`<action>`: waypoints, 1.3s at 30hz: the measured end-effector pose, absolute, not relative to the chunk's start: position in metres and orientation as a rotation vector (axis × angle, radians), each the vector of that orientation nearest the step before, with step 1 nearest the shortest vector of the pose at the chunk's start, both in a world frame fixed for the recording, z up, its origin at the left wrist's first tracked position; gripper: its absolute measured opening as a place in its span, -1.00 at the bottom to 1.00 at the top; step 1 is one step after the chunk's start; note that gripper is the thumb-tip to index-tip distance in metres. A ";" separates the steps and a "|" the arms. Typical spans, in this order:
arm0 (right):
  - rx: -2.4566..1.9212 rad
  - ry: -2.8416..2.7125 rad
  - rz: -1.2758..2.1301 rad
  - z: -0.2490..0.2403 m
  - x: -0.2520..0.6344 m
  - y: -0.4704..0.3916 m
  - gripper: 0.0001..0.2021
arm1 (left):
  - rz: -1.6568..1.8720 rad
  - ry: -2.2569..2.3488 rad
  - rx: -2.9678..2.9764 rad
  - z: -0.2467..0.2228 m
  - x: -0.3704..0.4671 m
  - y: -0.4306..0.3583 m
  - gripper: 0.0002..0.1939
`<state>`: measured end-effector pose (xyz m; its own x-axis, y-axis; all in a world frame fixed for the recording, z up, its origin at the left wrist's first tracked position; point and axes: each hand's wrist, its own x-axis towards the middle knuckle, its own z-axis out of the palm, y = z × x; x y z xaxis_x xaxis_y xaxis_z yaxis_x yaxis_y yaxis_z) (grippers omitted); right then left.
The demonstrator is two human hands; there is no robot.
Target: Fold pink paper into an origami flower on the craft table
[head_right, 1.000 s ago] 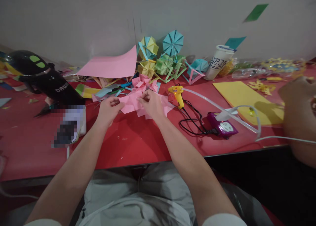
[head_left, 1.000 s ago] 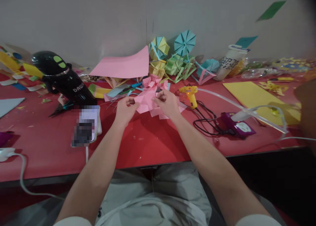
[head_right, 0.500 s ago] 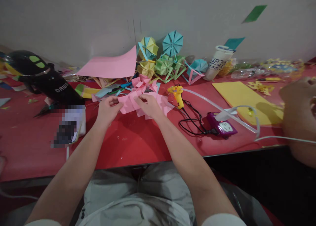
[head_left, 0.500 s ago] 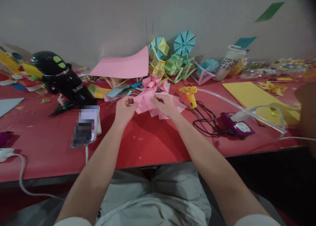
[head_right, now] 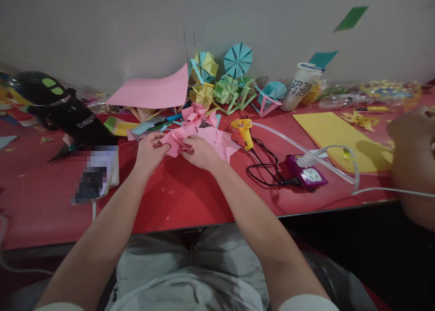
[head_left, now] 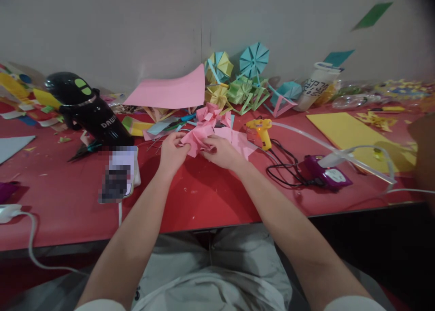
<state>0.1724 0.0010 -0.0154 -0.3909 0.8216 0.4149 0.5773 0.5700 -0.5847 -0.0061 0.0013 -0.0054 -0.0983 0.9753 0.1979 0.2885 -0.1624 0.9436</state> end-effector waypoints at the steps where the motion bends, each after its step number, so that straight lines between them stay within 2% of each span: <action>1: -1.125 -2.125 0.450 -0.015 0.173 0.001 -0.89 | 1.300 1.406 1.485 -0.006 -0.006 0.002 -0.67; 7: -1.097 -2.127 0.430 -0.019 0.172 0.003 -0.67 | 1.256 1.386 1.413 -0.008 -0.002 0.000 -0.60; 12: -1.110 -2.180 0.294 -0.021 0.167 0.003 -0.61 | 1.225 1.310 1.161 -0.002 0.003 -0.003 -0.55; 20: -1.154 -2.238 0.334 -0.021 0.164 0.001 -0.51 | 1.141 0.999 0.891 0.009 0.004 -0.006 -0.78; 23: -1.159 -2.257 0.317 -0.020 0.164 0.001 -0.52 | 1.158 1.011 0.852 0.007 0.004 -0.004 -0.78; 27: -1.162 -2.284 0.292 -0.018 0.163 -0.002 -0.54 | 1.178 1.076 0.858 0.005 0.005 -0.004 -0.65; 33: -1.299 -2.204 0.251 -0.012 0.166 -0.006 -0.58 | 1.173 1.153 0.951 0.004 0.006 -0.005 -0.64; 39: -1.163 -2.017 0.364 -0.009 0.162 -0.007 -0.87 | 1.198 1.147 1.074 -0.001 0.007 -0.005 -0.66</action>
